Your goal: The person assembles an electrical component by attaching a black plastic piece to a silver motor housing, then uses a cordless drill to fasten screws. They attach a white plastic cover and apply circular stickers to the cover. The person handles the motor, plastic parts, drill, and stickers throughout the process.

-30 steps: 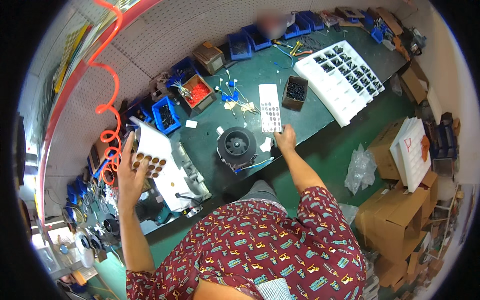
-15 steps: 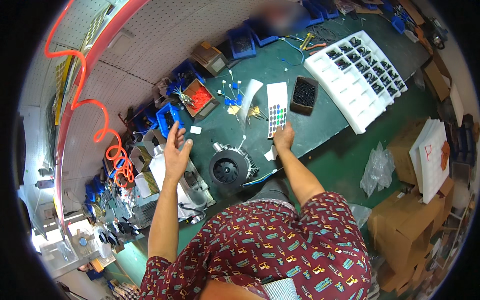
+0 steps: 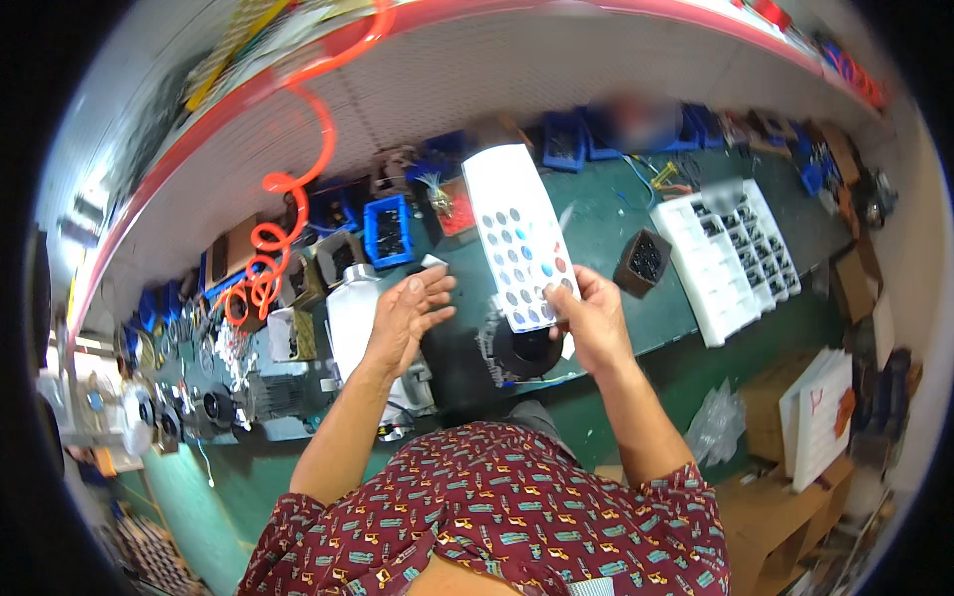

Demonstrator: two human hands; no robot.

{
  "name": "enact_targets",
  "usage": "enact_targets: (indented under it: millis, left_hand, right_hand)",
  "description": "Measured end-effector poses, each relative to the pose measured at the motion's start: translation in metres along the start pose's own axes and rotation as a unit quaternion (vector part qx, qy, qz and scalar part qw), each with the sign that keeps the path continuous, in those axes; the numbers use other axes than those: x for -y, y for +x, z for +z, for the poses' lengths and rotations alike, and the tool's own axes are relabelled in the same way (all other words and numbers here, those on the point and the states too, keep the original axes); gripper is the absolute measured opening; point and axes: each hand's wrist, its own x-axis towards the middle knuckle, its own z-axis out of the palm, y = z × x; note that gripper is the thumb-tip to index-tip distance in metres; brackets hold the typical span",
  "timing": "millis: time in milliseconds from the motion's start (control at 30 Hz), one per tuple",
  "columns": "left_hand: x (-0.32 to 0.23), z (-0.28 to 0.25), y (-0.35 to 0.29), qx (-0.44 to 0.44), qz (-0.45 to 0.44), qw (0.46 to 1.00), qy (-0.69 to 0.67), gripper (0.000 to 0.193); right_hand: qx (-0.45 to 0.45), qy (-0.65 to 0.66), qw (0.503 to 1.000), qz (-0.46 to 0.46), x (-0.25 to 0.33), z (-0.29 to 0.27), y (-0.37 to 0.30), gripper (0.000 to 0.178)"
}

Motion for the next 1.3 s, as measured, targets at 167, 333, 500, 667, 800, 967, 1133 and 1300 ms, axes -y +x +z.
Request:
enact_targets:
  millis: [167,333,500,667,800,967,1133,1300]
  left_hand:
    - [-0.025,-0.034,-0.029,-0.064,0.018,0.992,-0.105,0.027]
    - [-0.032,-0.094,-0.063,-0.154,0.052,0.985,-0.065,0.017]
    - [-0.017,-0.132,-0.081,-0.153,0.085,0.983,-0.054,0.018]
    - [-0.026,-0.144,-0.098,-0.147,0.095,0.984,-0.034,0.017]
    - [-0.028,-0.16,-0.102,-0.157,0.099,0.982,0.025,0.018]
    - [-0.036,-0.161,-0.103,-0.158,0.09,0.983,0.029,0.017]
    - [-0.035,-0.153,-0.101,-0.17,0.081,0.98,0.067,0.018]
    - [-0.024,-0.155,-0.093,-0.173,0.073,0.978,0.093,0.019]
  right_hand:
    - [0.077,-0.111,0.991,0.017,-0.027,0.102,-0.054,0.035]
    - [-0.008,-0.343,0.908,-0.241,-0.082,0.169,-0.056,0.052]
    - [0.048,-0.337,0.88,-0.331,-0.101,0.242,-0.034,0.027]
    - [0.08,-0.3,0.919,-0.242,-0.117,0.271,-0.03,0.026]
    - [0.11,-0.241,0.944,-0.196,-0.126,0.282,-0.024,0.02]
    - [0.115,-0.205,0.96,-0.153,-0.131,0.285,-0.019,0.017]
    - [0.106,-0.222,0.96,-0.137,-0.137,0.273,-0.009,0.016]
    - [0.106,-0.246,0.946,-0.181,-0.133,0.268,-0.012,0.019]
